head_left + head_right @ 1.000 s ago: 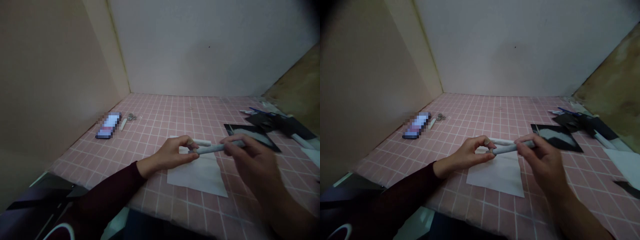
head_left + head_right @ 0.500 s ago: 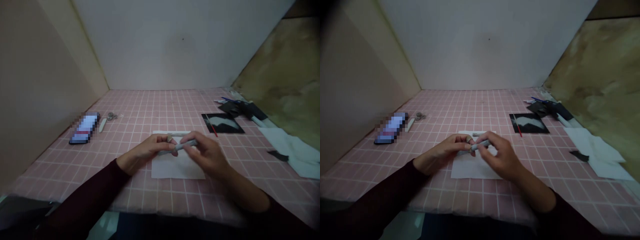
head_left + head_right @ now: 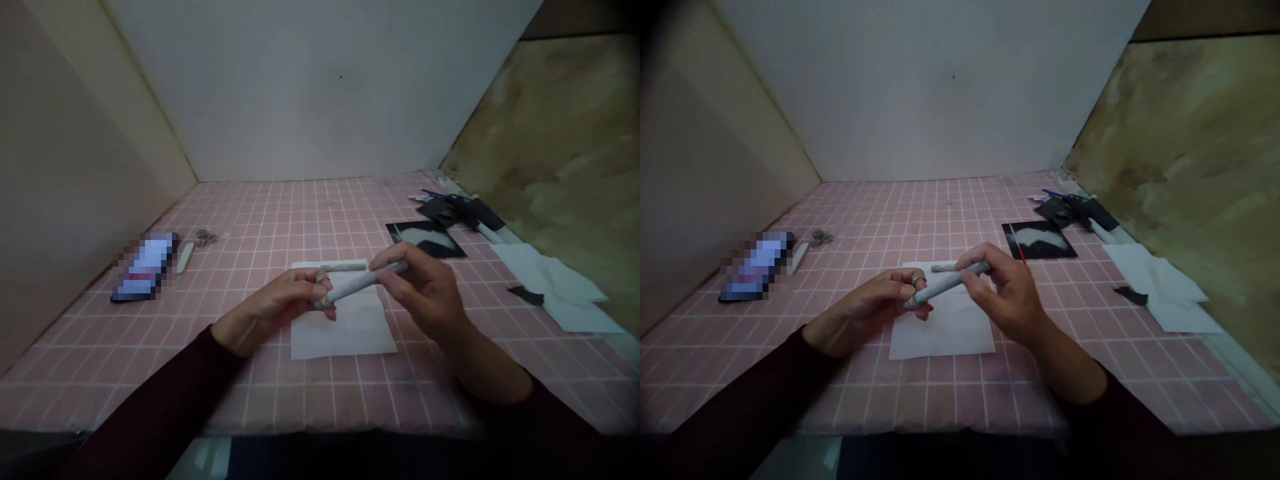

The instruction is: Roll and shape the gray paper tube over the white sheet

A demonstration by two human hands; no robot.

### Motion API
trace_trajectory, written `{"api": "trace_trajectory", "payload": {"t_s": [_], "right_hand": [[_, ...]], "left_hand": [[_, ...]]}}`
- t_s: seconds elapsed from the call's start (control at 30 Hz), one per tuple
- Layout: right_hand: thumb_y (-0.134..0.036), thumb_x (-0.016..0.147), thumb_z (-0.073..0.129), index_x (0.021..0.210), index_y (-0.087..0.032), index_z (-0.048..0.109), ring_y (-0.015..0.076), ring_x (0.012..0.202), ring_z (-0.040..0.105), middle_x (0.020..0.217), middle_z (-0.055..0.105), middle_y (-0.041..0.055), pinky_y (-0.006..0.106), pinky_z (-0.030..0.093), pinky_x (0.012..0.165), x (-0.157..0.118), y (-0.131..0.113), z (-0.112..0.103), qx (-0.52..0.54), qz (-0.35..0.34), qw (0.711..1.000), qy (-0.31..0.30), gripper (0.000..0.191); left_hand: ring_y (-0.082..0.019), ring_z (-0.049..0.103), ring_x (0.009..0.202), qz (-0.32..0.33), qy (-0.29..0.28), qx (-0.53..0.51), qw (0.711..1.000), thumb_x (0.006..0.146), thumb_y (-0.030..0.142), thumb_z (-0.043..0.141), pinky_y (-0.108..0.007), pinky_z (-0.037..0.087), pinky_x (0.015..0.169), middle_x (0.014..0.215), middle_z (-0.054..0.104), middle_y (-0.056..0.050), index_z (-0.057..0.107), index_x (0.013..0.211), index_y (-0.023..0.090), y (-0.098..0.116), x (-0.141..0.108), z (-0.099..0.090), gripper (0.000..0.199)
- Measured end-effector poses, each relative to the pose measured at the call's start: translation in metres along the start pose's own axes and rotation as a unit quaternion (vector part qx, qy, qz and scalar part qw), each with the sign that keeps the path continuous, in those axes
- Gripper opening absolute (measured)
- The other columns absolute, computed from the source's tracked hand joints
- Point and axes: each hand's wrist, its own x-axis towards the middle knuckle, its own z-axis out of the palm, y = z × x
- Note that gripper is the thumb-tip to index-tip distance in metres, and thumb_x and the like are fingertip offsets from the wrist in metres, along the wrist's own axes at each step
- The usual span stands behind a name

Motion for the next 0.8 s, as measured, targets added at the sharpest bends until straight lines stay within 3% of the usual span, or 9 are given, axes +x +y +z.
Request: {"api": "trace_trajectory", "payload": {"t_s": [0.07, 0.23, 0.4, 0.57, 0.7, 0.8], "right_hand": [[-0.018, 0.090, 0.057, 0.091, -0.023, 0.062, 0.0140, 0.072, 0.058, 0.082, 0.063, 0.0005, 0.027, 0.047, 0.065, -0.0004, 0.0025, -0.0005, 0.003, -0.001, 1.000, 0.027, 0.007], [-0.020, 0.090, 0.061, 0.093, -0.021, 0.065, 0.0128, 0.072, 0.060, 0.081, 0.065, -0.0001, 0.027, 0.047, 0.068, -0.0019, 0.0042, 0.0041, 0.042, 0.013, 0.996, -0.084, 0.005], [-0.024, 0.092, 0.061, 0.081, -0.020, 0.063, 0.0103, 0.059, 0.049, 0.065, 0.054, -0.0032, 0.025, 0.040, 0.055, 0.0015, 0.0037, -0.0014, 0.052, 0.064, 0.996, 0.036, 0.012], [-0.028, 0.090, 0.063, 0.079, -0.020, 0.064, 0.0112, 0.061, 0.052, 0.067, 0.057, -0.0021, 0.026, 0.039, 0.056, 0.0022, 0.0079, 0.0007, 0.034, 0.076, 0.996, -0.021, 0.014], [-0.029, 0.092, 0.061, 0.070, -0.021, 0.058, 0.0106, 0.055, 0.047, 0.059, 0.051, -0.0036, 0.026, 0.036, 0.052, 0.0035, 0.0102, -0.0012, 0.052, 0.103, 0.990, 0.077, 0.024], [-0.028, 0.091, 0.062, 0.076, -0.020, 0.062, 0.0119, 0.061, 0.052, 0.066, 0.058, -0.0018, 0.027, 0.039, 0.057, 0.0027, 0.0099, 0.0043, 0.040, 0.104, 0.994, 0.000, 0.018]], "left_hand": [[-0.015, 0.069, 0.067, 0.005, 0.007, -0.007, 1.000, 0.072, 0.024, 0.075, -0.027, 0.050, 0.074, 0.068, 0.072, -0.005, 0.066, 0.082, 0.012, 0.0002, 0.0009, -0.0002, 0.018], [-0.014, 0.068, 0.071, 0.004, 0.020, 0.030, 0.999, 0.068, 0.025, 0.082, -0.024, 0.048, 0.069, 0.078, 0.074, -0.006, 0.064, 0.084, 0.014, -0.0006, 0.0023, 0.0010, 0.026], [-0.013, 0.064, 0.071, 0.047, 0.065, 0.064, 0.995, 0.069, 0.028, 0.084, -0.023, 0.046, 0.064, 0.081, 0.070, -0.003, 0.060, 0.087, 0.016, -0.0051, 0.0027, -0.0003, 0.033], [-0.011, 0.061, 0.074, 0.084, 0.085, 0.133, 0.984, 0.072, 0.025, 0.084, -0.024, 0.046, 0.068, 0.087, 0.065, 0.001, 0.058, 0.089, 0.018, -0.0077, 0.0035, 0.0002, 0.032], [-0.014, 0.059, 0.087, 0.171, 0.134, 0.290, 0.932, 0.074, 0.028, 0.082, -0.027, 0.046, 0.078, 0.092, 0.064, -0.001, 0.061, 0.087, 0.017, -0.0065, 0.0025, 0.0014, 0.027], [-0.018, 0.061, 0.091, 0.197, 0.152, 0.392, 0.885, 0.080, 0.031, 0.078, -0.031, 0.046, 0.081, 0.096, 0.067, -0.003, 0.062, 0.091, 0.019, -0.0064, 0.0004, 0.0039, 0.023]]}}
